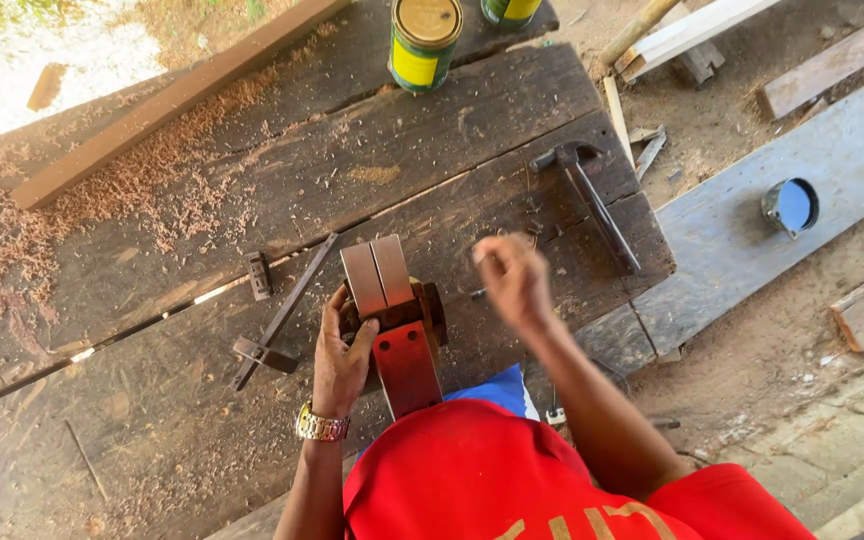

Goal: Adjusting the blades and screws on an electric woodworking planer.

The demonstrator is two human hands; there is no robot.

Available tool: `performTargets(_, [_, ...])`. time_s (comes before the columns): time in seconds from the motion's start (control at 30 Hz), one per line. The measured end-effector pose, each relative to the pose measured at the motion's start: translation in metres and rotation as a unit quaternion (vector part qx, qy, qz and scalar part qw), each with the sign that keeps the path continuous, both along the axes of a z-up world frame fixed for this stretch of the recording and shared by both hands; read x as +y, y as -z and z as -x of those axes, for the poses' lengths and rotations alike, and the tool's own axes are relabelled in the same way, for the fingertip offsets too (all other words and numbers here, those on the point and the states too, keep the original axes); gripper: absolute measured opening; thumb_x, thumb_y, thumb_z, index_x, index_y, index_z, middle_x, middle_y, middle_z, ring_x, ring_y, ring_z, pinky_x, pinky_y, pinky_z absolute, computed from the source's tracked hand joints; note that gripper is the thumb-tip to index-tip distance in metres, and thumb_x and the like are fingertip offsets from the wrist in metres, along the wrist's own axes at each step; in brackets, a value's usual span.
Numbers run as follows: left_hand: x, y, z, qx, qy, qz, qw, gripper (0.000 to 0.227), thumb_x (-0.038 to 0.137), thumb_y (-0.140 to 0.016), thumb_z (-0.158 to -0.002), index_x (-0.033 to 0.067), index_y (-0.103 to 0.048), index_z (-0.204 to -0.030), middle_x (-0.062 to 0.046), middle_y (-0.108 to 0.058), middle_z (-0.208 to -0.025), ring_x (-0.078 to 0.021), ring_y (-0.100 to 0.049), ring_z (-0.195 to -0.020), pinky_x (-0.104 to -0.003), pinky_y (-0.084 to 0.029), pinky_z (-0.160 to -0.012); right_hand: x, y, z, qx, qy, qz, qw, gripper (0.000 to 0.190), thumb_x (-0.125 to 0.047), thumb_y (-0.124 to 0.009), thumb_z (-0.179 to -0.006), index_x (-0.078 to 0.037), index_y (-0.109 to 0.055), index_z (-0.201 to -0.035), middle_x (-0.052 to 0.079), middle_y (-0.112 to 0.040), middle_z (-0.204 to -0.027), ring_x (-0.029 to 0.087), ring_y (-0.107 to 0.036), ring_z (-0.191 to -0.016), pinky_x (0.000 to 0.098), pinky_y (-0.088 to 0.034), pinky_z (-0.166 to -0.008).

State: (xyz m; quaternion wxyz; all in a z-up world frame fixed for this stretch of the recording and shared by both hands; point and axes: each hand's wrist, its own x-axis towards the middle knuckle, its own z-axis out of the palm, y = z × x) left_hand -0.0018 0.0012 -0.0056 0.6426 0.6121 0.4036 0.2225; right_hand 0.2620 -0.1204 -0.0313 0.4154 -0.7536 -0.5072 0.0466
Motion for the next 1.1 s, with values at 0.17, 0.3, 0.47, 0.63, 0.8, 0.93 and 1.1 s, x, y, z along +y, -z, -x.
performTargets(0.17, [-0.001, 0.004, -0.001, -0.007, 0.001, 0.015, 1.000, 0.062, 0.008, -0.062, -0.095, 0.0029, -0.040, -0.153, -0.014, -0.065, -0.138, -0.0212, -0.064, -0.124, -0.036, -0.052, -0.104, -0.041, 0.063, -0.095, 0.181, 0.239, 0.124, 0.946, 0.011, -0.014, -0.072, -0.094, -0.009, -0.074, -0.103, 0.005, -0.075, -0.096, 0.015, -0.067, -0.076, 0.0325, -0.054, -0.064])
performTargets(0.3, [-0.001, 0.010, 0.005, 0.025, -0.033, -0.077, 0.996, 0.062, 0.011, -0.067, -0.093, 0.0011, -0.044, -0.150, -0.016, -0.061, -0.142, -0.0237, -0.060, -0.128, -0.037, -0.049, -0.106, -0.046, 0.061, -0.096, 0.119, 0.230, 0.081, 0.963, 0.013, -0.013, -0.078, -0.092, -0.004, -0.077, -0.100, 0.008, -0.075, -0.092, 0.013, -0.067, -0.081, 0.0292, -0.053, -0.072])
performTargets(0.47, [-0.003, -0.008, -0.003, 0.072, -0.052, -0.057, 0.994, 0.064, 0.016, -0.068, -0.091, 0.0036, -0.045, -0.150, -0.016, -0.067, -0.136, -0.0235, -0.066, -0.122, -0.036, -0.052, -0.103, -0.027, 0.035, -0.026, 0.169, 0.177, 0.106, 0.964, 0.024, -0.023, -0.079, -0.097, 0.000, -0.074, -0.094, 0.009, -0.069, -0.078, 0.014, -0.061, -0.072, 0.0306, -0.049, -0.065])
performTargets(0.63, [-0.005, -0.010, -0.009, 0.062, -0.031, -0.064, 0.996, 0.065, 0.017, -0.068, -0.089, 0.0035, -0.046, -0.149, -0.016, -0.072, -0.128, -0.0243, -0.071, -0.115, -0.037, -0.055, -0.099, -0.006, -0.001, 0.053, 0.320, 0.006, 0.060, 0.946, 0.049, -0.041, -0.059, -0.102, -0.002, -0.065, -0.131, 0.007, -0.067, -0.103, 0.006, -0.060, -0.084, 0.0256, -0.052, -0.070])
performTargets(0.8, [-0.001, -0.016, -0.002, 0.043, -0.007, -0.043, 0.998, 0.070, 0.018, -0.068, -0.088, 0.0029, -0.042, -0.151, -0.018, -0.068, -0.135, -0.0261, -0.069, -0.120, -0.038, -0.054, -0.102, -0.001, -0.007, 0.071, 0.349, -0.048, 0.161, 0.922, 0.060, -0.047, -0.051, -0.103, -0.011, -0.050, -0.151, 0.013, -0.065, -0.094, 0.010, -0.059, -0.088, 0.0287, -0.051, -0.078])
performTargets(0.93, [0.000, -0.017, 0.006, 0.008, 0.016, -0.029, 0.999, 0.073, 0.018, -0.067, -0.088, 0.0019, -0.040, -0.154, -0.020, -0.063, -0.142, -0.0280, -0.064, -0.128, -0.039, -0.052, -0.107, 0.004, -0.013, 0.060, 0.338, -0.072, 0.228, 0.910, 0.057, -0.050, -0.049, -0.100, -0.016, -0.055, -0.146, 0.007, -0.072, -0.091, 0.012, -0.065, -0.084, 0.0303, -0.054, -0.078])
performTargets(1.1, [0.001, -0.009, 0.013, -0.011, 0.010, -0.042, 0.999, 0.072, 0.019, -0.068, -0.088, 0.0019, -0.041, -0.153, -0.021, -0.061, -0.143, -0.0291, -0.060, -0.132, -0.041, -0.049, -0.109, 0.000, 0.006, 0.052, 0.319, -0.103, 0.220, 0.916, 0.054, -0.050, -0.049, -0.102, -0.012, -0.059, -0.140, 0.006, -0.070, -0.087, 0.013, -0.062, -0.079, 0.0310, -0.053, -0.073])
